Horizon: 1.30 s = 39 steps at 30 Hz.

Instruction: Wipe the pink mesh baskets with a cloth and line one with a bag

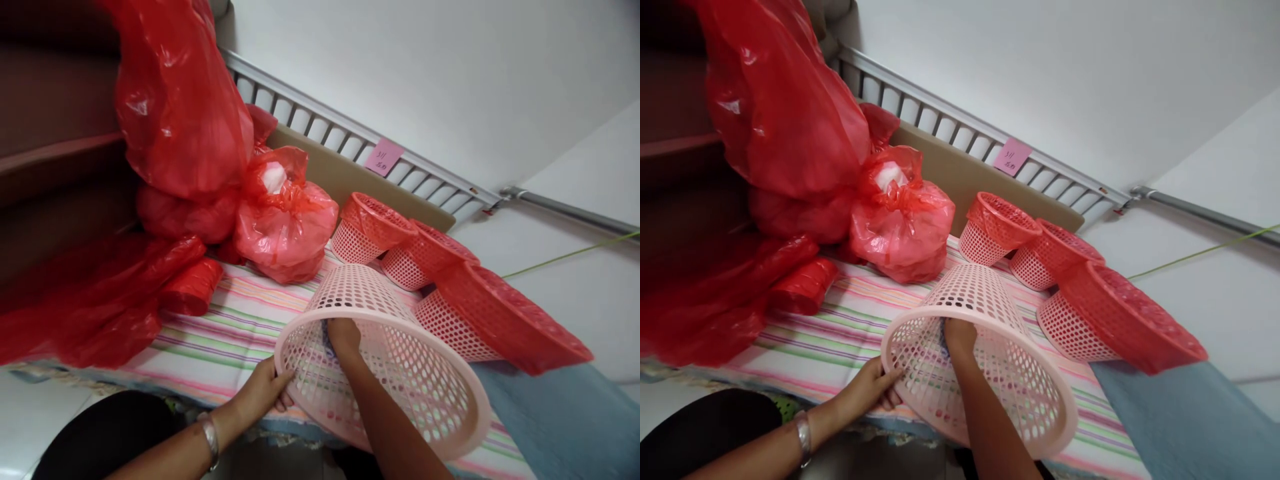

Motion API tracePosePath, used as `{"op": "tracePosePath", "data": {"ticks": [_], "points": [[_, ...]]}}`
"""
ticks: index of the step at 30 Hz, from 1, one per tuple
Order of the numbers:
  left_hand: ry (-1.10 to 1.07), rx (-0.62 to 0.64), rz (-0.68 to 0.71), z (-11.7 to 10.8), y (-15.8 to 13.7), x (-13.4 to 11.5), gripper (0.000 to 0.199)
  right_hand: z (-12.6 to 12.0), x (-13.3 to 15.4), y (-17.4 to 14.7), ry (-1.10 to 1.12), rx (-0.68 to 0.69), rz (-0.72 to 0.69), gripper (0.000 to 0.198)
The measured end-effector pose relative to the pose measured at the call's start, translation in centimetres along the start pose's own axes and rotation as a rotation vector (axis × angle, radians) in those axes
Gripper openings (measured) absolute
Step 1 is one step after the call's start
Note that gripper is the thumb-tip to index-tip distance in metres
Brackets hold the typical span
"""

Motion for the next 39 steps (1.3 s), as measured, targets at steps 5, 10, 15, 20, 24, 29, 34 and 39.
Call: {"op": "tracePosePath", "data": {"ticks": [5, 10, 15, 20, 24, 29, 34, 39], "points": [[-0.014, -0.047, 0.076, -0.6, 0.3, -1.0, 0.041, 0.4, 1.0, -5.6, -0.023, -0.017, -0.032, 0.045], [0.017, -0.108, 0.106, -1.4, 0.8, -2.3, 0.036, 0.7, 1.8, -12.5, 0.082, 0.050, -0.166, 0.048], [0.187, -0.254, 0.208, -3.6, 0.9, -4.9, 0.031, -0.2, 3.2, -12.8, 0.139, 0.027, -0.285, 0.047], [0.424, -0.394, 0.376, -6.6, 1.0, -6.9, 0.024, -0.6, 5.4, -8.2, 0.106, -0.026, -0.321, 0.046], [0.462, -0.333, 0.366, -7.5, 1.1, -7.1, 0.023, -0.5, 5.4, -2.8, 0.047, -0.084, -0.315, 0.043], [0.458, -0.255, 0.362, -7.0, 0.5, -7.6, 0.021, 0.0, 3.5, 3.8, 0.007, -0.023, -0.067, 0.043], [0.405, -0.288, 0.349, -6.5, 0.7, -7.1, 0.022, 0.9, 3.3, 5.6, 0.012, -0.031, -0.007, 0.041], [0.164, -0.116, 0.144, -4.4, 1.7, -3.8, 0.039, 0.8, 3.6, 4.4, 0.016, -0.029, 0.006, 0.039]]}}
Point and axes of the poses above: each hand's wrist, its own y-axis towards the middle knuckle, its own z-axis out of the palm, x = y × z, the point moved 2 cm from there along y, towards the middle knuckle, and after that the axes turned 4 degrees about y, right-handed, at the moved point
